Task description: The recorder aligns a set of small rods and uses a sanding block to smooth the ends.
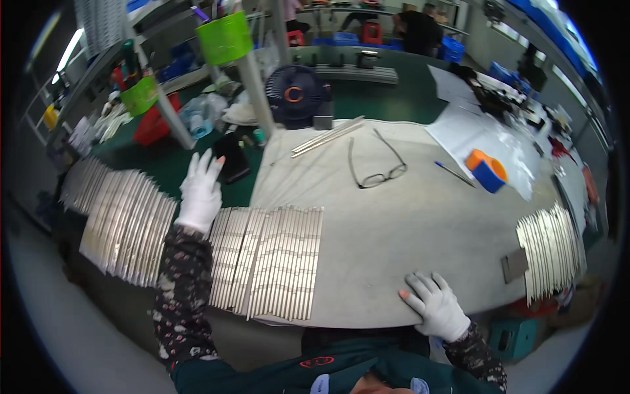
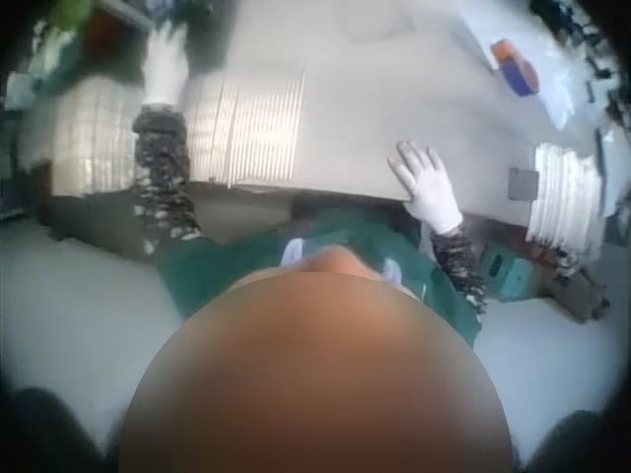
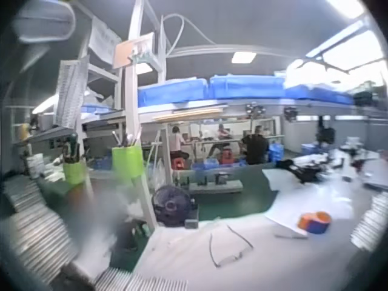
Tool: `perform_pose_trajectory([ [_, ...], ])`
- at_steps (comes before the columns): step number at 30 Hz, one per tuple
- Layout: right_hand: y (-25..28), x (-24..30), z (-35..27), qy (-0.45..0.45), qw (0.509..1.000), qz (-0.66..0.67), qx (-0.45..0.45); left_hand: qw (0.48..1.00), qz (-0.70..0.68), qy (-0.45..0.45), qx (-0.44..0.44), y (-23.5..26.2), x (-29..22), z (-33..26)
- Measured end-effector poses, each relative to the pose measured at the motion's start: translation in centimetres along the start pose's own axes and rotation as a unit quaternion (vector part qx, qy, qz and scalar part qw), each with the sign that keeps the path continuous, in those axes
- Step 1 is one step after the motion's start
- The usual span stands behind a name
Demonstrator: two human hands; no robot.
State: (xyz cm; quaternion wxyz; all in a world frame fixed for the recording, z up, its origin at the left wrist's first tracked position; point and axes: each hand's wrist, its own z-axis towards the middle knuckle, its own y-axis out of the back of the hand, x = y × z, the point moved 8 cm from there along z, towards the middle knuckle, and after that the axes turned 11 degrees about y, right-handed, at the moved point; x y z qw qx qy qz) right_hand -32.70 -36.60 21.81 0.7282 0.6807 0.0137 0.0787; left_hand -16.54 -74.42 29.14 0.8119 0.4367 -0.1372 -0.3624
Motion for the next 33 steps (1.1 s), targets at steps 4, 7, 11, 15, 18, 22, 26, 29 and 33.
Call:
perform_pose_trajectory([
  [4, -0.5, 0.7, -0.1, 0.029, 0.999, 0.010, -0.010, 0.975, -0.167, -0.118, 0.085, 5.6, -10.1, -8.8],
  [7, -0.8, 0.7, -1.2, 0.029, 0.998, -0.001, -0.059, 0.943, -0.186, -0.219, 0.168, 7.2, -17.9, -15.6],
  [11, -1.5, 0.8, -2.1, 0.038, 0.997, -0.015, -0.073, 0.913, -0.237, -0.262, 0.202, 5.1, -24.8, -20.4],
  [15, -0.8, -0.4, -2.5, 0.050, 0.990, 0.098, -0.088, 0.924, -0.273, -0.214, 0.158, 0.3, -27.3, -20.1],
  [18, 2.1, -4.3, -3.7, -0.017, 0.984, 0.126, -0.129, 0.939, -0.252, -0.182, 0.147, -1.5, -28.1, -19.7],
  [22, 4.7, -12.1, -5.9, -0.225, 0.957, 0.077, -0.166, 0.945, -0.226, -0.184, 0.147, -1.4, -27.9, -20.0],
  [26, 5.0, -15.4, -7.0, -0.330, 0.930, 0.048, -0.155, 0.944, -0.242, -0.171, 0.144, -1.4, -28.0, -19.8],
  [29, 4.1, -15.6, -6.2, -0.305, 0.938, 0.041, -0.161, 0.942, -0.249, -0.172, 0.143, -1.5, -28.0, -19.7],
  [33, 2.3, -14.9, -4.9, -0.308, 0.947, 0.059, -0.077, 0.940, -0.253, -0.170, 0.150, -1.4, -27.8, -19.8],
])
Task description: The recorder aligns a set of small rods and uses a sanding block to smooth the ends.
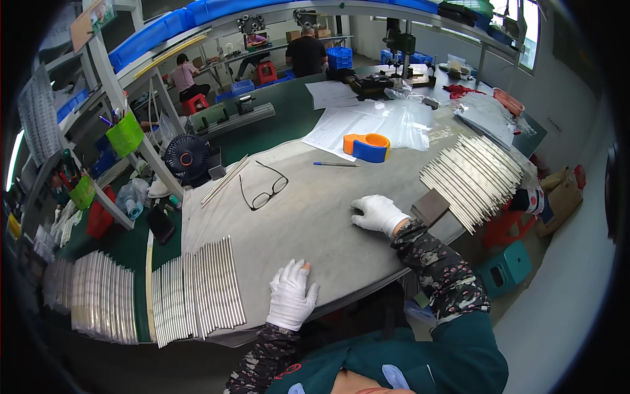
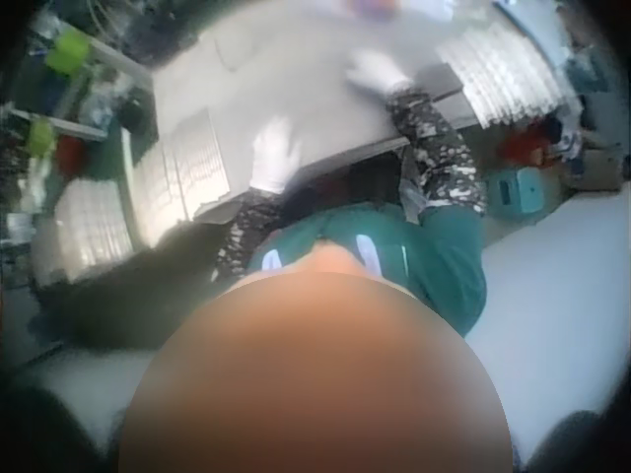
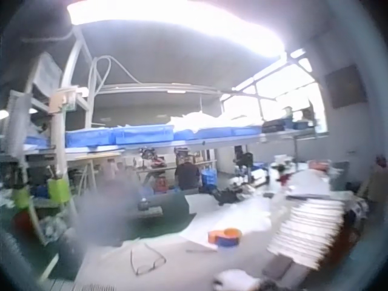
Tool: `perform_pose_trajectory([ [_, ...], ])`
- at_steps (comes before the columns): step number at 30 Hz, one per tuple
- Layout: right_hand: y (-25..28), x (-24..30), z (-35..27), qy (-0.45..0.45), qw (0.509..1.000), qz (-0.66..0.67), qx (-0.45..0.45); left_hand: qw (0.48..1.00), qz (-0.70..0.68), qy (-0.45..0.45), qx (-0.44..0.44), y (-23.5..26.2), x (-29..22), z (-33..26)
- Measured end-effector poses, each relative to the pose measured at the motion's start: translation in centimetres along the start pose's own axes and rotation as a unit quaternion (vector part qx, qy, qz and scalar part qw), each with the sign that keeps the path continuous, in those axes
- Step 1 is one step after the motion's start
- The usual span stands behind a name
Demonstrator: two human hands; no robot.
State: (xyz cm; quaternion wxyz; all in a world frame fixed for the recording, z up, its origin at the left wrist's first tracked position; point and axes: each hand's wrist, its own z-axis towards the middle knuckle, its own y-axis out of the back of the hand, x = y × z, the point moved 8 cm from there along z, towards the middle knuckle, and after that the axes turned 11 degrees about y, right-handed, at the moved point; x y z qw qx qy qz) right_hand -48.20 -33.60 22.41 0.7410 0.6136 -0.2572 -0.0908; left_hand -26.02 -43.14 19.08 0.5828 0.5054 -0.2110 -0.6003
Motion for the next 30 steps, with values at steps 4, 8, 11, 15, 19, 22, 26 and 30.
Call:
perform_pose_trajectory([
  [4, -0.3, 0.2, 0.1, -0.032, 0.999, 0.003, 0.024, 1.000, 0.001, 0.008, 0.003, 0.2, -0.1, -0.2],
  [8, -0.4, 0.5, 0.0, -0.031, 0.999, -0.034, -0.012, 1.000, 0.004, 0.010, 0.009, 0.3, -0.2, -0.1],
  [11, -0.5, 0.6, -0.2, -0.028, 0.999, -0.024, -0.040, 1.000, 0.001, 0.002, 0.005, 0.4, -0.3, -0.1],
  [15, -0.4, 0.7, -0.1, -0.022, 0.999, -0.030, -0.039, 1.000, -0.001, 0.001, 0.004, 0.3, -0.3, -0.2],
  [19, -0.6, 0.9, 0.0, -0.021, 0.998, -0.051, -0.030, 1.000, 0.005, 0.003, 0.012, 0.2, -0.3, -0.1],
  [22, -0.3, 1.1, 0.2, -0.011, 0.998, -0.065, -0.007, 1.000, 0.011, 0.001, 0.021, 0.2, -0.5, -0.2],
  [26, 2.1, -1.5, 1.8, -0.043, 0.999, 0.000, -0.013, 0.999, 0.016, 0.001, 0.041, 0.5, -0.8, -0.1],
  [30, 6.8, -6.1, 3.9, -0.102, 0.972, -0.063, -0.202, 0.998, 0.031, 0.002, 0.059, 0.6, -1.0, 0.0],
])
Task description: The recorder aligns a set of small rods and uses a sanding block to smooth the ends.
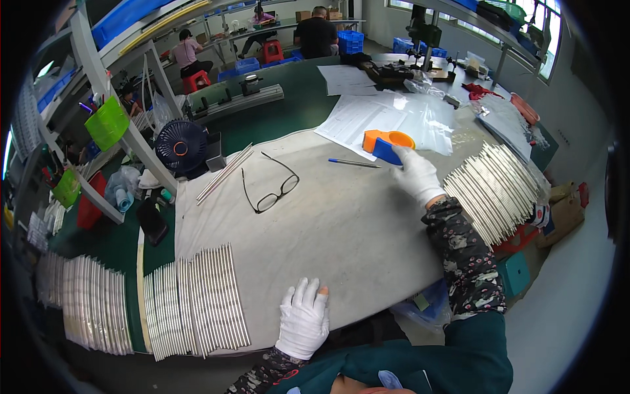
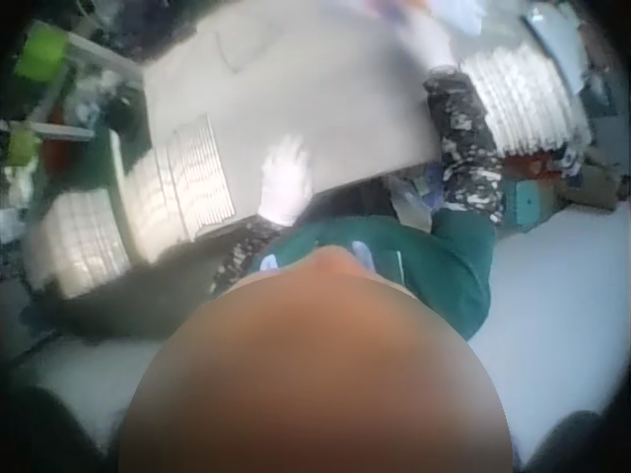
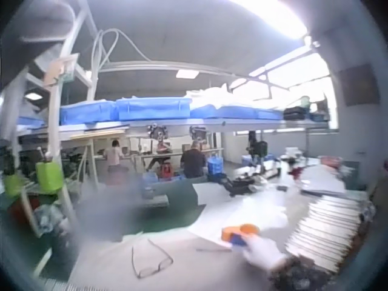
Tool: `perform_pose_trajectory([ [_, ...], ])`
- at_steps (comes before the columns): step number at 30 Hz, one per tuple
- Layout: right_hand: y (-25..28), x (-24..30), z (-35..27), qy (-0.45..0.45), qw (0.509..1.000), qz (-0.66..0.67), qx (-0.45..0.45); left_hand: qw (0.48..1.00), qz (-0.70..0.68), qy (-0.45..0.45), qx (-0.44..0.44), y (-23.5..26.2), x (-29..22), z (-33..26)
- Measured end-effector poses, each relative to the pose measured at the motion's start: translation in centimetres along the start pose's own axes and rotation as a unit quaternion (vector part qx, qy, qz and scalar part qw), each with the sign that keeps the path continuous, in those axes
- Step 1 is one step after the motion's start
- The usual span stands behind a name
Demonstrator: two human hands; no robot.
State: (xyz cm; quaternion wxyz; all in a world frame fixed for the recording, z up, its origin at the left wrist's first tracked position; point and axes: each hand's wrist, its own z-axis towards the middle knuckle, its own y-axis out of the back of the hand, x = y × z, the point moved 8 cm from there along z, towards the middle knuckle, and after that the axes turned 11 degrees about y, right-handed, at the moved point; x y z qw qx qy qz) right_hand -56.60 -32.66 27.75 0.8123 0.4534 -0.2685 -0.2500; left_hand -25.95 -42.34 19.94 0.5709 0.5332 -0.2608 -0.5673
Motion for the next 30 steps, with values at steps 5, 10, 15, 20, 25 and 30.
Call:
perform_pose_trajectory([
  [5, -2.4, -4.4, 3.0, -0.083, 0.994, -0.069, 0.015, 1.000, 0.004, 0.000, 0.005, 0.1, 0.0, -0.1],
  [10, -6.1, -8.2, 3.6, -0.096, 0.988, -0.081, 0.090, 1.000, -0.006, 0.009, 0.022, -0.1, 0.1, -0.1],
  [15, -3.3, -9.2, 3.4, -0.139, 0.989, -0.011, -0.039, 1.000, 0.000, 0.010, 0.024, 0.0, 0.2, 0.0],
  [20, -0.9, -13.2, 3.4, -0.212, 0.972, -0.051, -0.086, 1.000, 0.003, 0.006, 0.026, 0.1, 0.3, 0.0],
  [25, -3.4, -17.7, 2.0, -0.286, 0.955, -0.076, 0.002, 1.000, -0.001, 0.013, 0.027, 0.0, 0.1, -0.2],
  [30, 2.6, -10.2, 4.9, -0.152, 0.979, -0.085, -0.105, 0.999, 0.002, 0.017, 0.039, 0.1, 0.1, -0.1],
])
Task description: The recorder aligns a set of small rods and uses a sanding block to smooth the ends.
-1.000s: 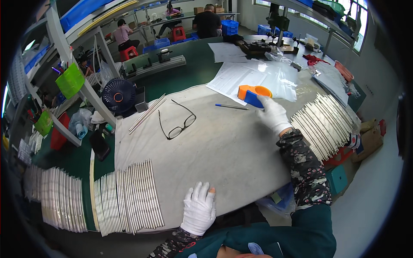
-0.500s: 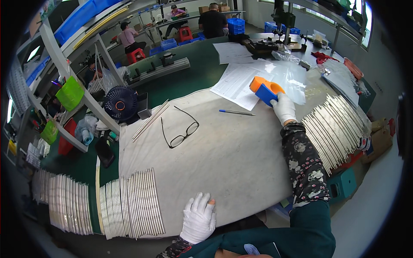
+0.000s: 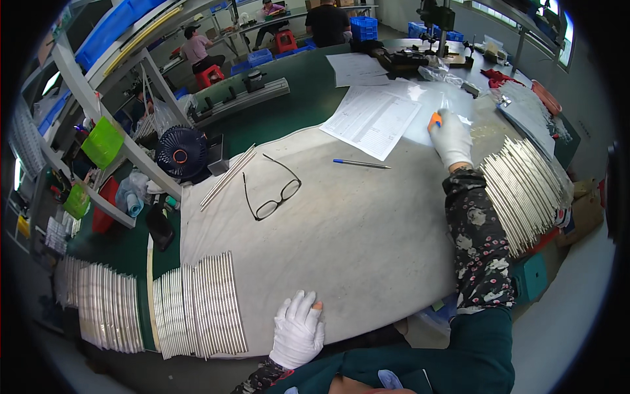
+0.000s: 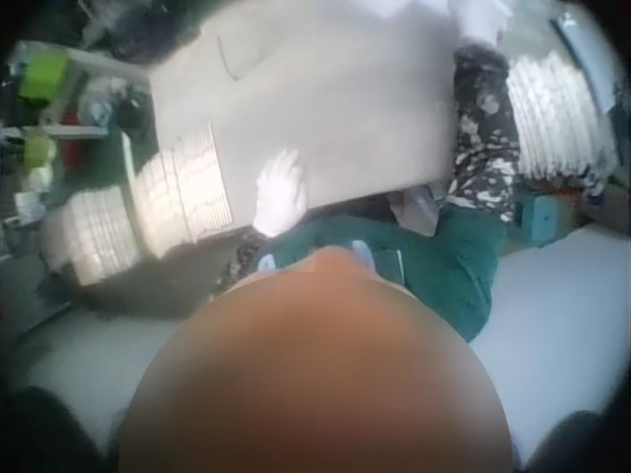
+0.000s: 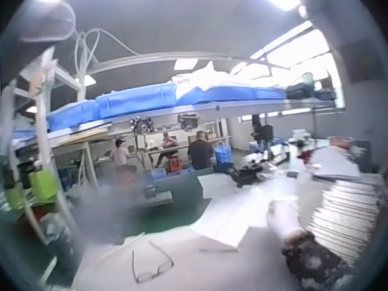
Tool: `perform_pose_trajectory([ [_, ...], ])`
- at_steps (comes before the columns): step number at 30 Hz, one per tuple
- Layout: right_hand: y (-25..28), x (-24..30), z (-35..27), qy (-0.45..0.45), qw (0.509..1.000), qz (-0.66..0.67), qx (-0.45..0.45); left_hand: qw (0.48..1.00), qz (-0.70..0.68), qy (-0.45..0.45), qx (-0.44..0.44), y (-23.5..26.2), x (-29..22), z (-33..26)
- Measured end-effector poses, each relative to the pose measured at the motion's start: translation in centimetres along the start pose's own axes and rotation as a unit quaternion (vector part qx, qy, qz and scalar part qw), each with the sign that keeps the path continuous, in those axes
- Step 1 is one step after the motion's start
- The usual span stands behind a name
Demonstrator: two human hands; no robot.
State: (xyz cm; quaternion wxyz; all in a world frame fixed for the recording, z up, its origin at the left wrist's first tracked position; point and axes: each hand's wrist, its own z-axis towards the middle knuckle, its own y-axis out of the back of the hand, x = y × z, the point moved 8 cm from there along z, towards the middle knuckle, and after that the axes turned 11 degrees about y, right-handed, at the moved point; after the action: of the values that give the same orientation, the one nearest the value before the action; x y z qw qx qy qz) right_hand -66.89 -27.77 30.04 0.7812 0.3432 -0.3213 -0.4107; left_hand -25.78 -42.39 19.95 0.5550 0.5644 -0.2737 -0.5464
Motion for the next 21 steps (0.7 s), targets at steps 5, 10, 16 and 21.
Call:
perform_pose_trajectory([
  [5, 15.9, 11.2, -4.8, 0.281, 0.778, 0.521, -0.210, 1.000, 0.009, 0.025, -0.004, 0.3, 1.1, -0.3],
  [10, 24.9, 13.1, -13.1, 0.427, 0.757, 0.476, -0.134, 1.000, -0.014, 0.004, -0.009, 0.1, -0.2, 0.3],
  [16, 16.8, 19.2, -11.9, 0.485, 0.808, 0.332, -0.027, 0.999, 0.008, 0.020, -0.035, 0.5, 1.2, -0.4],
  [21, 2.9, 20.8, -9.7, 0.370, 0.871, 0.290, 0.142, 0.999, -0.017, -0.001, -0.035, 0.5, 0.2, 0.4],
])
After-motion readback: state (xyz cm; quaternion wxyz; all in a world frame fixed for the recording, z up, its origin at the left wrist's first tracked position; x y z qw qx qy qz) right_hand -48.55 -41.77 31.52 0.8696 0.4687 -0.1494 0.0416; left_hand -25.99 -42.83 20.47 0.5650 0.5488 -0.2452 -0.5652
